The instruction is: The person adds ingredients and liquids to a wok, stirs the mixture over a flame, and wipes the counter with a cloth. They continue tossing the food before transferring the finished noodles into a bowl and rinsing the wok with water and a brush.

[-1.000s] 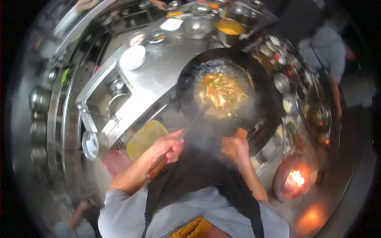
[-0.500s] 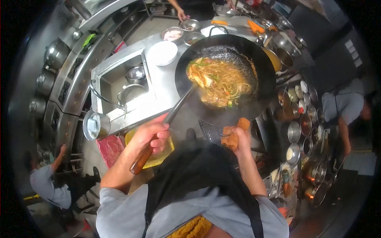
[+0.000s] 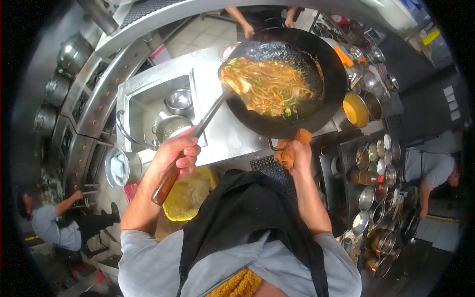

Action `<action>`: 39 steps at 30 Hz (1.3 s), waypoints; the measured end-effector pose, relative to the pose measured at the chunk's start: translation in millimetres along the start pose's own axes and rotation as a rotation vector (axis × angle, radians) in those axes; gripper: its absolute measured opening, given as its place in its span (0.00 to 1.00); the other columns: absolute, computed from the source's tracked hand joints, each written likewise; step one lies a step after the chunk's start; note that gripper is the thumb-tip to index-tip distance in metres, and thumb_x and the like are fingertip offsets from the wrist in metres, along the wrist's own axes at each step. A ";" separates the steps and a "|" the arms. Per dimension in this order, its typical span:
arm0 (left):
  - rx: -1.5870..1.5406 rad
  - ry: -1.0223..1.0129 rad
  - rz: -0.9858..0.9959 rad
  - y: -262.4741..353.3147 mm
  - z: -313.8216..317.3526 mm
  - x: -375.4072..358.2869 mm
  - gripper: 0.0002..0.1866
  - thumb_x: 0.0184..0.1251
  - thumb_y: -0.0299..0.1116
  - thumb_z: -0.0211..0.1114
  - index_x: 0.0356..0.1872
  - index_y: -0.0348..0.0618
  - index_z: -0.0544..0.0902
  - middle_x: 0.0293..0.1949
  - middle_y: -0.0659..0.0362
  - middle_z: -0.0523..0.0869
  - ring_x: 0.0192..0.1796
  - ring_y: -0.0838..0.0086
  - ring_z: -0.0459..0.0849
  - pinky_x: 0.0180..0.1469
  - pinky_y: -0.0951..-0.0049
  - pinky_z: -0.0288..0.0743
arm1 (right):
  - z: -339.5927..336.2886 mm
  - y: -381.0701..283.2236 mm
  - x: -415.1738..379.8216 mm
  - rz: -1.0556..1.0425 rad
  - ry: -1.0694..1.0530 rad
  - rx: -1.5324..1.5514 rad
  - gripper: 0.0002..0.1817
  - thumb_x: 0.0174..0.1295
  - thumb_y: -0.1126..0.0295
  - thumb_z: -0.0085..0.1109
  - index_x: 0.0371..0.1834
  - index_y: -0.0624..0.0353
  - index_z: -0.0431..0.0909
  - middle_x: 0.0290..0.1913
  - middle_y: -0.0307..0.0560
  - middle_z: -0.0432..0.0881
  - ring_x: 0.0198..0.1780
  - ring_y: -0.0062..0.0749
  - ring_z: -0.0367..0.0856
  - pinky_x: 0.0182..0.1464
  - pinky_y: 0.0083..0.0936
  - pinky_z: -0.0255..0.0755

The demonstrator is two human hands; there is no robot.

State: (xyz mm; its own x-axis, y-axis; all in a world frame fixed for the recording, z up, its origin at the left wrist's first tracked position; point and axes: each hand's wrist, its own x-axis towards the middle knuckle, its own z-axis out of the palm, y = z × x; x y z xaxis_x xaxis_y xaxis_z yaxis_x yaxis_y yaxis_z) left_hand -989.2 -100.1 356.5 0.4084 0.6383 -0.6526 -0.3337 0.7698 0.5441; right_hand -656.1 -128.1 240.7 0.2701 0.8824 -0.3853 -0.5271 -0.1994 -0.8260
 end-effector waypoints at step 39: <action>1.423 0.725 0.753 5.7 -33.9 100.1 0.34 0.60 0.28 0.61 0.70 0.51 0.66 0.37 0.39 0.84 0.41 0.41 0.83 0.45 0.49 0.77 | 25.7 -37.5 136.4 -0.097 -0.173 -0.022 0.20 0.54 0.82 0.48 0.53 0.68 0.71 0.45 0.52 0.81 0.40 0.38 0.84 0.40 0.33 0.82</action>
State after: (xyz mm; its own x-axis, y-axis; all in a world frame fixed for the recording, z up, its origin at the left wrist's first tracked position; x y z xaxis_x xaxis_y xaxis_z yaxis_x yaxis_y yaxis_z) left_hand -979.0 -31.6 276.4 -0.0271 0.9974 0.0666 0.8374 -0.0138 0.5465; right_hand -620.2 10.7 229.6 0.1753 0.9576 -0.2286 -0.4874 -0.1173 -0.8652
